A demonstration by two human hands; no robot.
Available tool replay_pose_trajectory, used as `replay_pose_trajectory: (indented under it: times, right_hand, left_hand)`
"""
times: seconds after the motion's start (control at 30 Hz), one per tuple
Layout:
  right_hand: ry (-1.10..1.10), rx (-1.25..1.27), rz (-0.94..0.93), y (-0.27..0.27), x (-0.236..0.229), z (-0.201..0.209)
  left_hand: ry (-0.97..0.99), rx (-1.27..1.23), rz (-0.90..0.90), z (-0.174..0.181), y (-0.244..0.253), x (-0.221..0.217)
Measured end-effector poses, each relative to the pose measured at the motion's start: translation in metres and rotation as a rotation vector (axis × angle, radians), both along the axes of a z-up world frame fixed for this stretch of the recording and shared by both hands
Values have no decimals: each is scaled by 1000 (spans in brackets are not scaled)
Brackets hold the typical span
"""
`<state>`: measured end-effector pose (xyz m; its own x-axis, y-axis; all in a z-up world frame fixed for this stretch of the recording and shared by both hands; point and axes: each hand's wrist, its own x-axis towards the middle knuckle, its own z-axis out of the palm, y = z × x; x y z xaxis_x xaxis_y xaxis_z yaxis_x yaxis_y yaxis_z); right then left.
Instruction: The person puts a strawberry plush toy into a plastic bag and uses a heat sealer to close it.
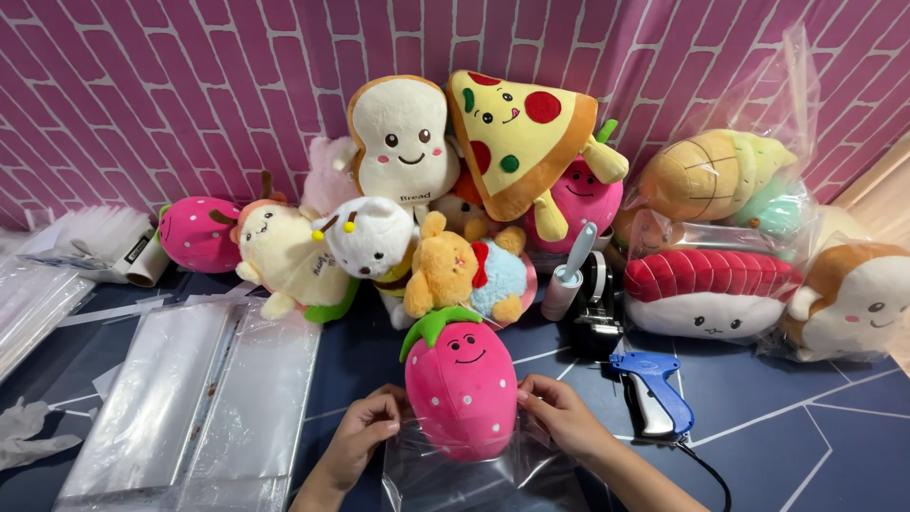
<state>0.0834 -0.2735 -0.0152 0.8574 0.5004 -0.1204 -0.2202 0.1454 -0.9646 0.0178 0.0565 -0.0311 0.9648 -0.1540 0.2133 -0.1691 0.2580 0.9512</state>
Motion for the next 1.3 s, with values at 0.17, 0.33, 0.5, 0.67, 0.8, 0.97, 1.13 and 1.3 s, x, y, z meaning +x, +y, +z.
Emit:
replay_pose_trajectory:
  times: [0.17, 0.33, 0.5, 0.67, 0.8, 0.97, 1.13, 1.3]
  right_hand:
    - [125, 30, 43, -36, -19, 8]
    - [140, -43, 46, -60, -28, -1]
    - [200, 19, -18, -62, -28, -7]
    - [234, 2, -35, -58, -27, -6]
    - [180, 132, 2, -53, -23, -14]
    - [31, 85, -93, -41, -13, -22]
    - [42, 240, -175, -17, -5, -3]
    - [73, 122, -161, -9, 6, -9]
  left_hand:
    - [96, 17, -249, 17, -13, -13]
    - [187, 16, -361, -2, -34, -16]
    - [211, -319, -368, 15, -52, -21]
    - [263, -505, -244, -17, -59, -15]
    - [316, -563, -162, -25, -61, -13]
    - [301, -716, -226, -19, -60, -12]
    - [379, -698, 12, -22, -55, -10]
    - [223, -576, 232, 7, -62, -11]
